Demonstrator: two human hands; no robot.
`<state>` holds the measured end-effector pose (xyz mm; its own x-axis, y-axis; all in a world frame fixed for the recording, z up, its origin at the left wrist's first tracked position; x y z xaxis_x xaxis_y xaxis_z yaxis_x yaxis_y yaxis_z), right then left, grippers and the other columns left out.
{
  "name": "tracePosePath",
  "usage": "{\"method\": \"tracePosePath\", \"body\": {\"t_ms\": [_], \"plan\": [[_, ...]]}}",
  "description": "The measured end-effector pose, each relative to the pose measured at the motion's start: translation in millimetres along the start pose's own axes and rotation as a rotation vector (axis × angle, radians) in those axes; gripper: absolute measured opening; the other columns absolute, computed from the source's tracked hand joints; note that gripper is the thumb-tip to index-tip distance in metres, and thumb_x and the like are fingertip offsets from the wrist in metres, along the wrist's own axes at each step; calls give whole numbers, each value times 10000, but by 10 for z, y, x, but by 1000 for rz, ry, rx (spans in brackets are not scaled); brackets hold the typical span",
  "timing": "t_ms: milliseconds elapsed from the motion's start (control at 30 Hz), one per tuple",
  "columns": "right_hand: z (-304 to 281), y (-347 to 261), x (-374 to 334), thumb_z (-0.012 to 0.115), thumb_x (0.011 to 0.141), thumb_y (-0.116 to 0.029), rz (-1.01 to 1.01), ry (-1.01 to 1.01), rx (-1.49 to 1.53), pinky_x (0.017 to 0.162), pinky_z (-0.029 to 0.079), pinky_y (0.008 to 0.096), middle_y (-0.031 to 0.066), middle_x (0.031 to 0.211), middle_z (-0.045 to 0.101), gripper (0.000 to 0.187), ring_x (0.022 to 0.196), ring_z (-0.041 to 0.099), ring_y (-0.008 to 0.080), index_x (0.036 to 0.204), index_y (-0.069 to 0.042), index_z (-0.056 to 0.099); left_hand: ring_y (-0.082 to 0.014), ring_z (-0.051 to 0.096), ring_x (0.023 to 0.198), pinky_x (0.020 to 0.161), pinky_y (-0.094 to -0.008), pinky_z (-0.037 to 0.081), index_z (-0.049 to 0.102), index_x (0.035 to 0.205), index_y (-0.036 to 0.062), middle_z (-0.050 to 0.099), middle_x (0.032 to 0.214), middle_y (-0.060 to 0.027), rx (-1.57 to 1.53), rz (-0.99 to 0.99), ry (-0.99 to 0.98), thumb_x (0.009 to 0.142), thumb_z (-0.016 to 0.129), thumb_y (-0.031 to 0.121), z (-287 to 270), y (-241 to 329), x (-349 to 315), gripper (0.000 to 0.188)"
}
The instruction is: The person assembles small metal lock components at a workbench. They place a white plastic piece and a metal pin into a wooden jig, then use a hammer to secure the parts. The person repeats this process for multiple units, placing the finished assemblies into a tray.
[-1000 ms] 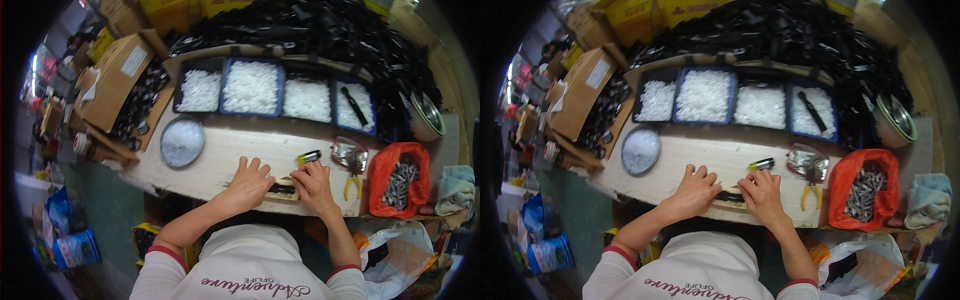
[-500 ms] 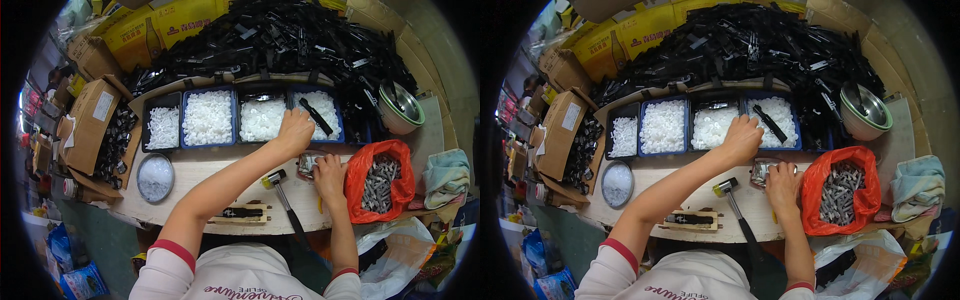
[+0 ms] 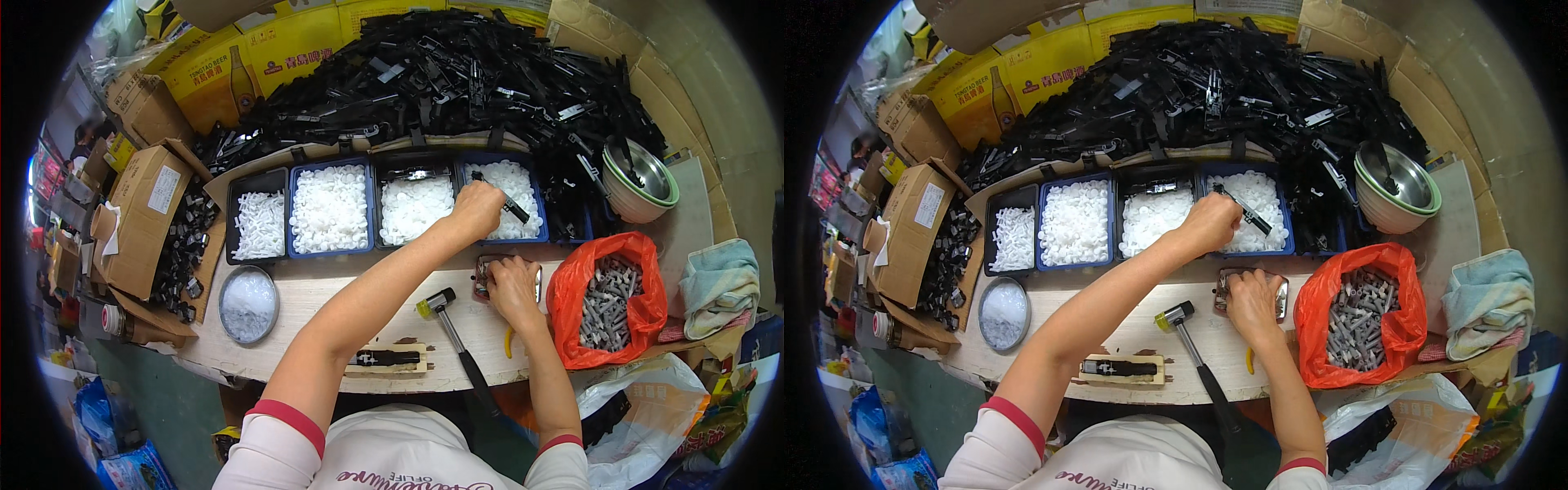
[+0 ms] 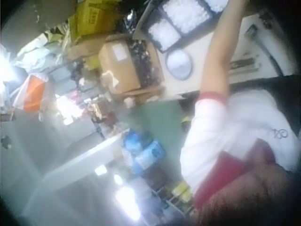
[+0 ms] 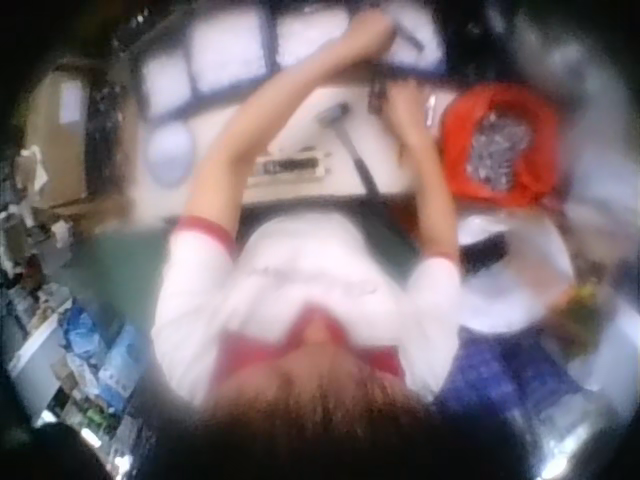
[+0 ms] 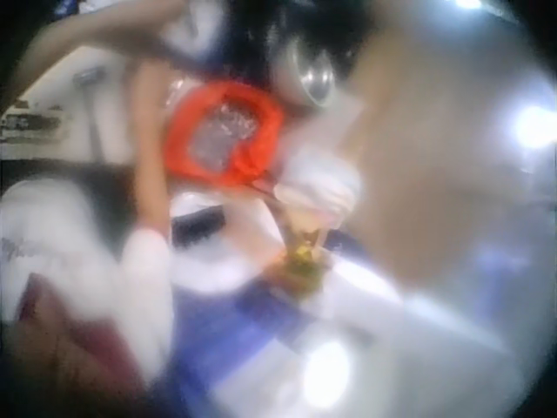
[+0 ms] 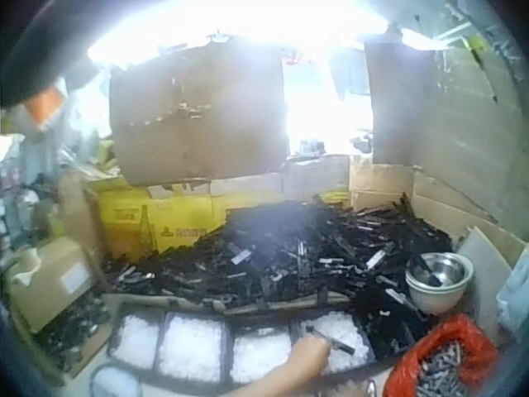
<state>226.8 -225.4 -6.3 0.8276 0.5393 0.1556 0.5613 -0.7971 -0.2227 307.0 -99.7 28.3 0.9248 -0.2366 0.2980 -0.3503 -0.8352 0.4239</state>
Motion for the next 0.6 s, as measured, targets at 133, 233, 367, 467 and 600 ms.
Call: {"method": "tracePosePath", "body": {"t_ms": [133, 233, 367, 467, 600], "plan": [[-43, 58, -55, 584, 716, -44, -35, 121, 53, 753, 314, 413, 96, 844, 570, 120, 854, 500, 268, 834, -60, 599, -247, 599, 605, 551, -333, 486, 635, 809, 4, 613, 676, -145, -540, -171, 114, 777, 566, 47, -118, -151, -17, 87], [-107, 128, -104, 563, 730, -15, -47, 179, 107, 753, 320, 415, 79, 857, 553, 142, 866, 494, 268, 859, -68, 591, -72, 537, 588, 479, -204, 460, 575, 943, 19, 563, 712, -35, -1268, -511, -83, 906, 500, 134, -355, -89, -277, 142], [-311, -78, -153, 553, 769, -15, -86, 239, 366, 737, 326, 373, 66, 828, 530, 99, 853, 498, 250, 850, -68, 574, -96, 537, 601, 503, -241, 466, 548, 983, 11, 547, 730, -41, -1732, -530, -37, 882, 536, 114, -404, -49, -1003, 144], [-490, -447, -265, 556, 792, -38, -200, 193, 523, 704, 338, 332, 79, 801, 522, 46, 782, 503, 251, 837, -36, 548, -121, 529, 617, 525, -269, 448, 552, 996, 39, 543, 751, -64, -1973, -493, -38, 866, 556, 94, -350, 53, -1649, 142], [-519, -907, -361, 592, 751, -3, -358, 201, 575, 713, 330, 321, 73, 790, 524, 79, 788, 506, 239, 806, -40, 548, -124, 516, 651, 541, -274, 426, 554, 979, 55, 552, 784, -70, -2205, -489, -4, 873, 553, 128, -350, 140, -2200, 128]]}}
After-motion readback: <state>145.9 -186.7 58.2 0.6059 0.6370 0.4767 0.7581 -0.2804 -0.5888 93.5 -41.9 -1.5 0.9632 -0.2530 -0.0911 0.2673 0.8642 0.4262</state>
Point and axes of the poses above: each hand's wrist, its own x-axis towards the middle knuckle, its own z-axis out of the palm, y = z × x, the point moved 3 cm from there along x, towards the middle knuckle
